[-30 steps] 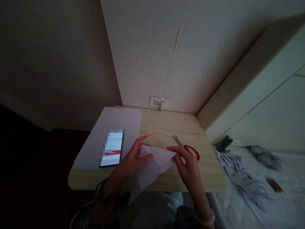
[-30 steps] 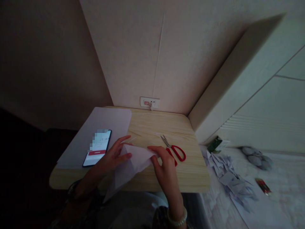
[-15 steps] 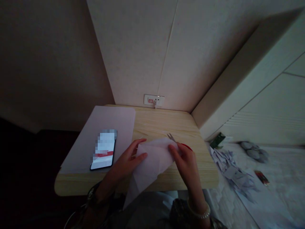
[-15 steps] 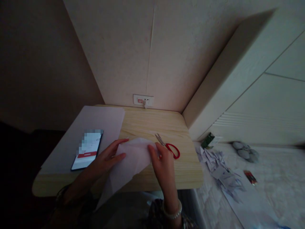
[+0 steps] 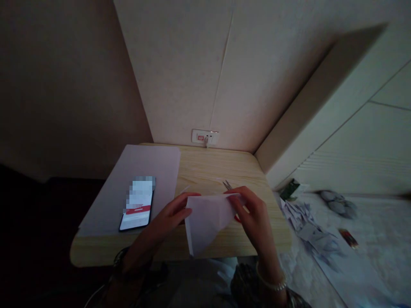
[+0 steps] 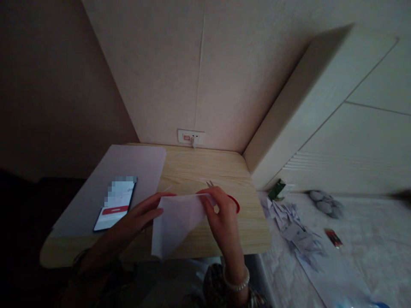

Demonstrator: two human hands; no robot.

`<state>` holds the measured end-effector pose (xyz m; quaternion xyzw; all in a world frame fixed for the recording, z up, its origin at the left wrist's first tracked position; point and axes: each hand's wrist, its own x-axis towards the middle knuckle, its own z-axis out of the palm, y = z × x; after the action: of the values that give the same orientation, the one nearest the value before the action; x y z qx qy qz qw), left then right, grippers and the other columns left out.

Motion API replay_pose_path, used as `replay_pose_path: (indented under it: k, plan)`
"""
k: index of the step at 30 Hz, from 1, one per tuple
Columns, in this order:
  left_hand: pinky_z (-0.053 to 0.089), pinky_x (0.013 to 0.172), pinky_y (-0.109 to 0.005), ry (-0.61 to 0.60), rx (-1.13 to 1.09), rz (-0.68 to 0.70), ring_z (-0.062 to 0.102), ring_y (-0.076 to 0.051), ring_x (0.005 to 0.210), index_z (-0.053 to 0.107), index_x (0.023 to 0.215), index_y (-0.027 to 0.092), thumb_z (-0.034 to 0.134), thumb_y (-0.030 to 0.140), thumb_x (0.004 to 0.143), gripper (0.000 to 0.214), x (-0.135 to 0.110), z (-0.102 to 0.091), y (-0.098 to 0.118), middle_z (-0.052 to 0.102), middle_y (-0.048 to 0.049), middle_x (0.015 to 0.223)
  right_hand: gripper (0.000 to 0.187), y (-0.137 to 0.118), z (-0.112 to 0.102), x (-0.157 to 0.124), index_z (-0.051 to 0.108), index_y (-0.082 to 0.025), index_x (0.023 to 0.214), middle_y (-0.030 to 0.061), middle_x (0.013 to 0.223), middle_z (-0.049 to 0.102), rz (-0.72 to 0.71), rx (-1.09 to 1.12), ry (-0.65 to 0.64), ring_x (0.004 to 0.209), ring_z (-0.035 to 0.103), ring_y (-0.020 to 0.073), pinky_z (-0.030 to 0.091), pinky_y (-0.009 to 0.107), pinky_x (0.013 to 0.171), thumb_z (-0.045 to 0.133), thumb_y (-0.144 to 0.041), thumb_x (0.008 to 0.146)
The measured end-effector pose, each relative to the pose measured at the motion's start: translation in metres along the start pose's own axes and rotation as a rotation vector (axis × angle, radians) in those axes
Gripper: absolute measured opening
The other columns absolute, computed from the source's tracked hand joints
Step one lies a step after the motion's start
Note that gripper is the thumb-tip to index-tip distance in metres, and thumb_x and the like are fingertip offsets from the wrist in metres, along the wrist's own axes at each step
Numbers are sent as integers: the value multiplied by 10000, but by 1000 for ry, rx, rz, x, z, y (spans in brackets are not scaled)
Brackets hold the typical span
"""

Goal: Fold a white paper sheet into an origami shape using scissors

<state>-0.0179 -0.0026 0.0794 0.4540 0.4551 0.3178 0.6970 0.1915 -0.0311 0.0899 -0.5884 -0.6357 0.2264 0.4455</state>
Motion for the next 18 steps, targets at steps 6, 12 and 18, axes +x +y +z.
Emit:
replay_pose_path:
  k: [6,12,18]
  plan:
    - [501,682,-253,47,-46,-30,621,-163,748,674,985,181,709,418,705,369,1,2,-4,682,1,785,309,6,-9,-2,743,-272,914,45,935,663,-194,95,-51,880,624,193,489,308,757,492,-103,854]
    - [492,593,-234,83,-104,-46,615,-151,654,722,885,152,763,462,623,407,0,3,-2,706,-12,702,396,7,-9,-7,745,-308,947,42,1004,654,-222,102,-4,934,618,196,482,325,781,454,-57,850]
    - [510,599,-225,42,-156,-19,639,-142,620,751,809,163,756,412,647,297,0,5,-1,739,-21,694,450,7,-12,-9,743,-322,946,33,1074,626,-213,94,45,986,580,199,478,343,822,442,-16,809]
